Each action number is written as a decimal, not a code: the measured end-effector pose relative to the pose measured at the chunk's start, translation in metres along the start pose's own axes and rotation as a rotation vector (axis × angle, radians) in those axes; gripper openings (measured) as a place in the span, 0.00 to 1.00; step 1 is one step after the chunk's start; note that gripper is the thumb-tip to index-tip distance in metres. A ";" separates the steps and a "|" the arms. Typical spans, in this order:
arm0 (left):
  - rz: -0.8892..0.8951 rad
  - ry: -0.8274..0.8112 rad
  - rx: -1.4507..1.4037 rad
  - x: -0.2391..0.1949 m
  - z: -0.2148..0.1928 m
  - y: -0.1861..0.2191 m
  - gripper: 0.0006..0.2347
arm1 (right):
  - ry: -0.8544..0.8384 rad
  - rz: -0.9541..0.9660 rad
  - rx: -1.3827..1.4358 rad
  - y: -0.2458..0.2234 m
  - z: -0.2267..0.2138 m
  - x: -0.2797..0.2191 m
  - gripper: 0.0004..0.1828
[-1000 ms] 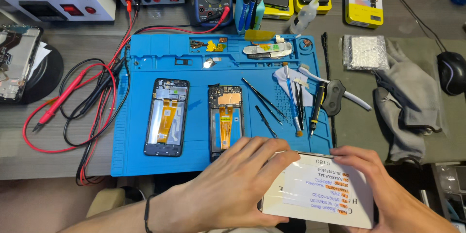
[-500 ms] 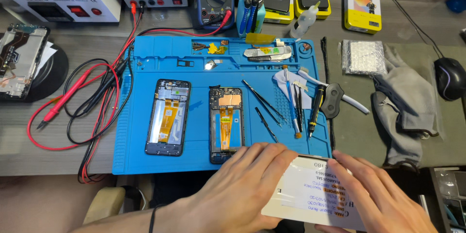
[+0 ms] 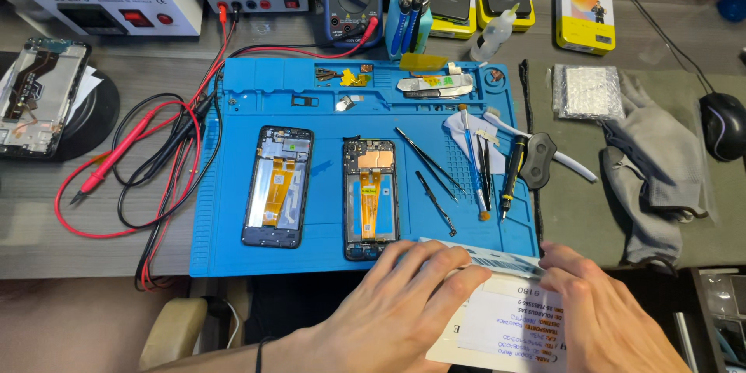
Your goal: The person works on two disassembled smartphones on a blue anti-static mat, using tweezers to handle small internal components. They open a white box to retrieve a new phone back cover, place it on the mat, and then use a white cloth to wipe the interior of one of the phone chassis.
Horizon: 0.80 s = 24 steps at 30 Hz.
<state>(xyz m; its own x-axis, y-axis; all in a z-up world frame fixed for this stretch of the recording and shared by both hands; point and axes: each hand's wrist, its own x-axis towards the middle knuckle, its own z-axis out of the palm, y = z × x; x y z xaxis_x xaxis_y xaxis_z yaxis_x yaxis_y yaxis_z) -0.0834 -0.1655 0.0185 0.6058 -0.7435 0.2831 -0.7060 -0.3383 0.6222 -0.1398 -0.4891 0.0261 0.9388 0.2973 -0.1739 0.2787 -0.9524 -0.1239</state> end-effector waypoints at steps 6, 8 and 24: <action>-0.048 -0.035 0.015 0.001 0.002 -0.001 0.40 | 0.129 -0.079 -0.024 -0.007 0.001 -0.002 0.62; -0.045 -0.020 0.017 0.001 0.004 0.000 0.40 | 0.157 -0.088 -0.068 -0.008 0.005 -0.005 0.60; -0.093 -0.028 -0.027 -0.003 0.010 -0.004 0.39 | 0.347 -0.164 -0.281 -0.003 0.030 -0.016 0.58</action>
<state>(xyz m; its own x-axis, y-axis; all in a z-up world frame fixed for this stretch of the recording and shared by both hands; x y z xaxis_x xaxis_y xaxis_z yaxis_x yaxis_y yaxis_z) -0.0860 -0.1678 0.0086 0.6576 -0.7255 0.2031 -0.6366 -0.3909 0.6648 -0.1616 -0.4888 0.0002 0.8767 0.4506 0.1684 0.4280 -0.8904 0.1548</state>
